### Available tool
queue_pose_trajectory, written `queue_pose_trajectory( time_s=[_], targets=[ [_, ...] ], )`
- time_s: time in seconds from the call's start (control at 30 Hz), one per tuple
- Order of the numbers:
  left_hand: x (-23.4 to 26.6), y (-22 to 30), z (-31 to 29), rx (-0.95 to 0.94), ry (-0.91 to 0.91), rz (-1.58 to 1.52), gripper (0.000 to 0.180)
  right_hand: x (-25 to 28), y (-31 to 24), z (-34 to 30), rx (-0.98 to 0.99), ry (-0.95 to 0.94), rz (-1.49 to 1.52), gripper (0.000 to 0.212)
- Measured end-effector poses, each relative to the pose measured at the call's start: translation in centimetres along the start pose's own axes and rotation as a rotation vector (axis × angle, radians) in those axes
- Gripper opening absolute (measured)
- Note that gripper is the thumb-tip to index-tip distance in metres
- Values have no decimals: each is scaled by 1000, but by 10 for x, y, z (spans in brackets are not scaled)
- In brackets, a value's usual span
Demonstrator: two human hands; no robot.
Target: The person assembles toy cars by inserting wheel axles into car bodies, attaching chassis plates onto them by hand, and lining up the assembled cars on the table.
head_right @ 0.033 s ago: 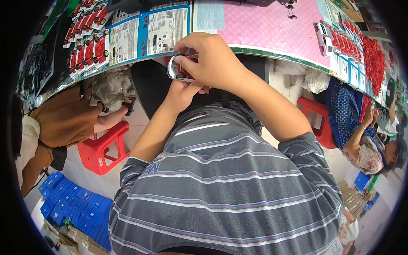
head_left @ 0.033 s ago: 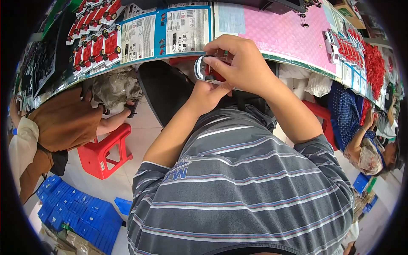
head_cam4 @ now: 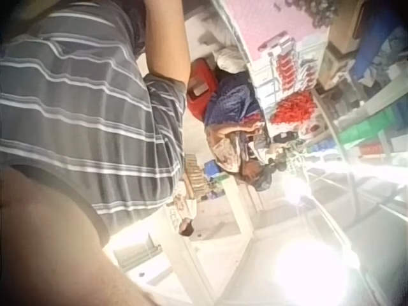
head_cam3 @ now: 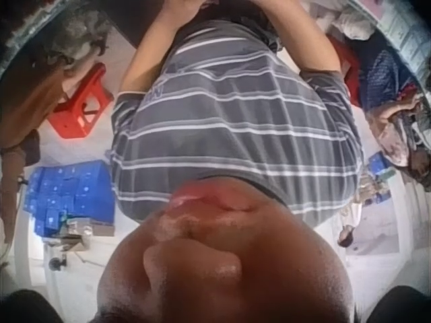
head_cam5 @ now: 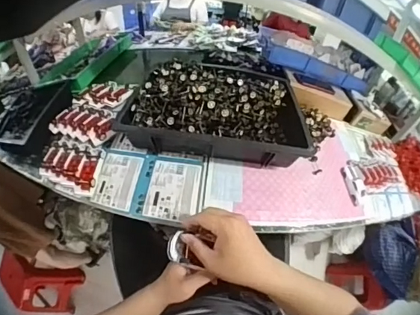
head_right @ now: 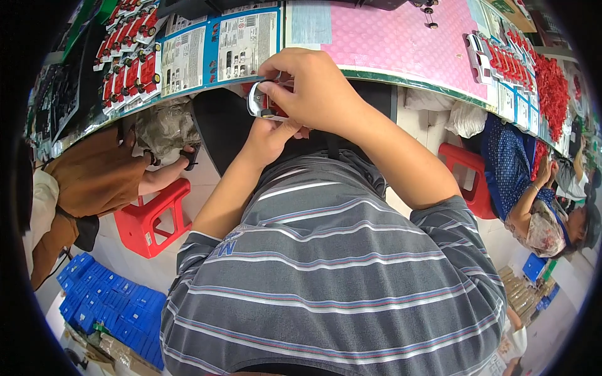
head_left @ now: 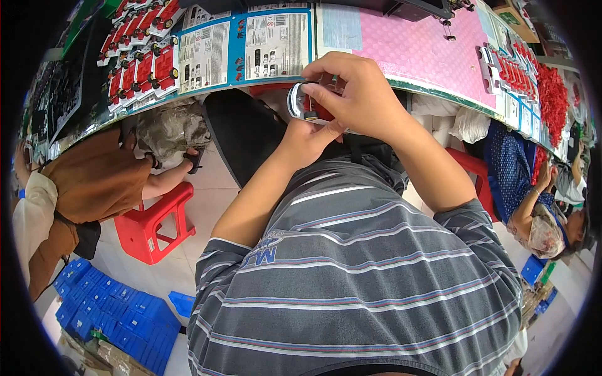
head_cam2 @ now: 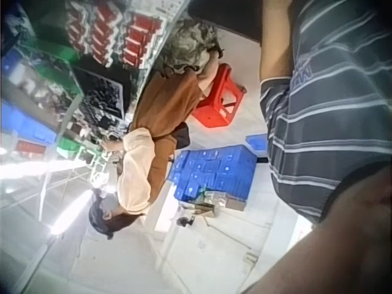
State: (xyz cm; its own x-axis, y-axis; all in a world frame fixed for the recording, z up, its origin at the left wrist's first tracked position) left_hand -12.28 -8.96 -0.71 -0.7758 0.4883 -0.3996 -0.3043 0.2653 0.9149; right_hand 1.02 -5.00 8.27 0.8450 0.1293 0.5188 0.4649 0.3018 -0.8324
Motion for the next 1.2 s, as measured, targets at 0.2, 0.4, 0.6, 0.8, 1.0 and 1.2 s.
queue_pose_trajectory(
  time_s=[0.2,0.4,0.6,0.8,1.0,1.2],
  targets=[
    [-1,-5,1,11,-2,-9,35,1,6,-4,-93,-44,-33,19],
    [1,-1,0,-19,5,-87,36,19,3,-5,34,-1,-77,20],
    [26,20,0,-56,126,-211,44,21,32,-20,-311,-207,232,35],
    [63,49,1,-67,224,-155,40,-7,25,-13,-395,-381,692,64],
    [114,78,0,12,493,317,42,-59,14,24,-217,-191,279,54],
    [141,87,-9,16,812,846,52,-109,11,50,-132,-53,107,49]
  ],
)
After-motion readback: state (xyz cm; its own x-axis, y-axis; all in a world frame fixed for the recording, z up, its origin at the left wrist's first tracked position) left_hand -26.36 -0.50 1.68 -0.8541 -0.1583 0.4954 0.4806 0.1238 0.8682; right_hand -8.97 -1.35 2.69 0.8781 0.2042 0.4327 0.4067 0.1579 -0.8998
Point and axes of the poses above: each hand's wrist, its own z-axis towards the middle knuckle, its own x-axis out of the back of the hand, y = z × x, the point moved 2 cm from there along z, towards the middle knuckle
